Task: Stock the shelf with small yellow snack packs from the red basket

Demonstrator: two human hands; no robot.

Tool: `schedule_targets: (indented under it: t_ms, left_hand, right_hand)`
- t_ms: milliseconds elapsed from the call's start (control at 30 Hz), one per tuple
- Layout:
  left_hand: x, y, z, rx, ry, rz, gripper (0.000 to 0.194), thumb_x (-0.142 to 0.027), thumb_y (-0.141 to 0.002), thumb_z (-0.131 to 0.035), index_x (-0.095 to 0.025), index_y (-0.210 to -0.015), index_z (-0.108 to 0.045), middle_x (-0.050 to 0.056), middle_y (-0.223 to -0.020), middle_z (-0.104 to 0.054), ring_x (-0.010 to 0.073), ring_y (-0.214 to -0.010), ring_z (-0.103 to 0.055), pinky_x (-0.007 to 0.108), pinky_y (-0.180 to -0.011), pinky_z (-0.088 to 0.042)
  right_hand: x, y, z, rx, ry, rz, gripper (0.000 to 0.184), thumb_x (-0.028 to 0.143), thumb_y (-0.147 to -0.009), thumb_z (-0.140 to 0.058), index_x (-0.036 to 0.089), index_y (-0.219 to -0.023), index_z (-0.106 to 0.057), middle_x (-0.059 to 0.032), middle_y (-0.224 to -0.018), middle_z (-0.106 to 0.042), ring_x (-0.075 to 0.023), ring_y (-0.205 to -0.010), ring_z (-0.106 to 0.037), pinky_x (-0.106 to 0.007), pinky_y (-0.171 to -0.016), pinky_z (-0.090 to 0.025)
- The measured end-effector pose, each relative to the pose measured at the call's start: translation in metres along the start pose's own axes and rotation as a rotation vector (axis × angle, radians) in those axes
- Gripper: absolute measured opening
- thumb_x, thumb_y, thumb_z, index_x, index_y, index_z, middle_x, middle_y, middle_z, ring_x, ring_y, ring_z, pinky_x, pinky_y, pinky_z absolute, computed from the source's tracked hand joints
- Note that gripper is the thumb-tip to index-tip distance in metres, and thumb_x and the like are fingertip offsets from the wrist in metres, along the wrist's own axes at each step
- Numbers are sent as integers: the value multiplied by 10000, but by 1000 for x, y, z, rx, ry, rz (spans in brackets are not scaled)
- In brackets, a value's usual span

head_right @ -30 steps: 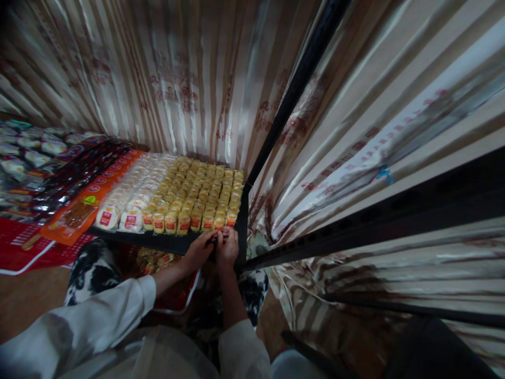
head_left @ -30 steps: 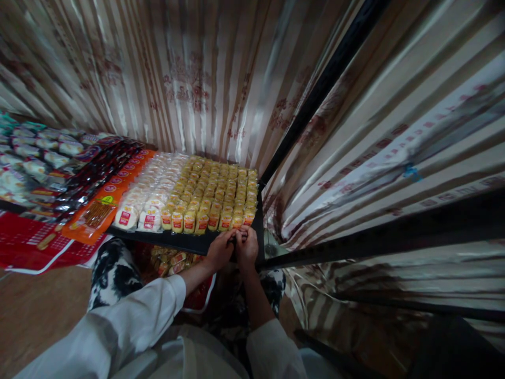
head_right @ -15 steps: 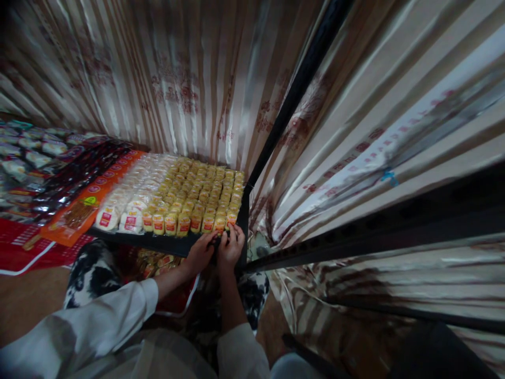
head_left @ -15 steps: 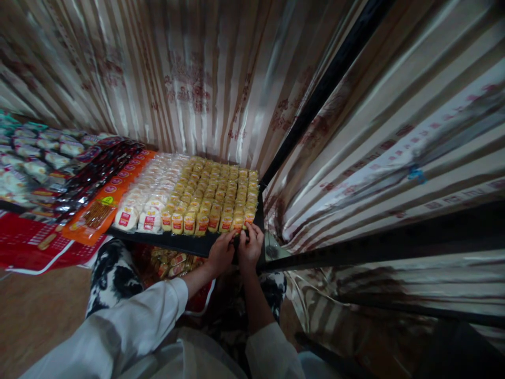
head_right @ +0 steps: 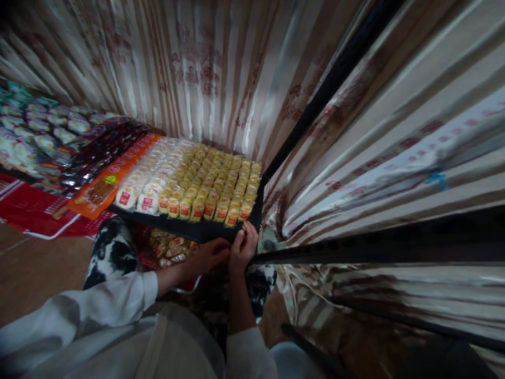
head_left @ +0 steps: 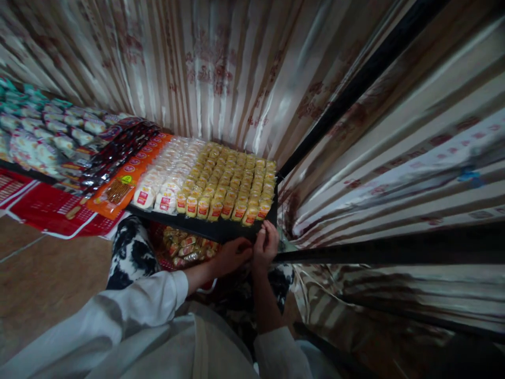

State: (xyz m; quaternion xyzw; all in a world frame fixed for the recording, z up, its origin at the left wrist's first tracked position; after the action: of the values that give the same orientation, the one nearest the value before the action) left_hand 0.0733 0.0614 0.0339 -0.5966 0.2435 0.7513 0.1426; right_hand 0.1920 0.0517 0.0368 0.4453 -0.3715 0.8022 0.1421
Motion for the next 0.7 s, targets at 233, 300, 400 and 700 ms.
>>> schedule_targets:
  t_ms: [233,300,400,700]
  left_hand:
    - [27,45,5,591,164,166,333,-283,-625,-714,-142,-919,-647,27,-864,-659,166,-802,-577,251,-710,-449]
    - [45,55,15,575,90,209,298,-283,-630,-708,-145,-889,-661,21,-829,-658,155,-750,-568,239,-670,-438]
    - [76,68,29,493,180,355,216,-283,-669,-672,-152,-841,-672,3,-770,-648,122,-670,-553,214,-620,-422]
    - [172,54,80,-371,360,705,137,-67,-724,-494,-151,-728,-602,11,-662,-613,100,-617,-549,172,-536,-397]
  right_hand:
    - [17,72,-5,603,-177,-151,276,357,-874,-424,194,-899,-645,-65,-909,-666,-174,-882,-607,-299,-818,-471]
    - [10,96,-15,699,-144,-267,333,395,-880,-385,196,-857,-650,-56,-862,-681,-166,-828,-620,-271,-768,-478]
    - [-6,122,-36,784,19,-371,382,416,-874,-353,193,-792,-652,-55,-778,-684,-172,-731,-622,-267,-705,-476]
    - [-25,137,-106,1023,148,-425,260,175,-818,-431,211,-955,-649,-47,-950,-686,-175,-913,-624,-295,-846,-445]
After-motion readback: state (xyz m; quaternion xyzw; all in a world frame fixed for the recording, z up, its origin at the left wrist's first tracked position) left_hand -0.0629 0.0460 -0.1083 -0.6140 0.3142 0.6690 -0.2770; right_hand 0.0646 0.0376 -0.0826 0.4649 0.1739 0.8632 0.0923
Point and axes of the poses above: each hand's wrist, its own y-axis away from the middle knuckle, its own z-axis out of the back of the hand, x = y × z, the point moved 4 cm from there along -y, towards the middle knuckle
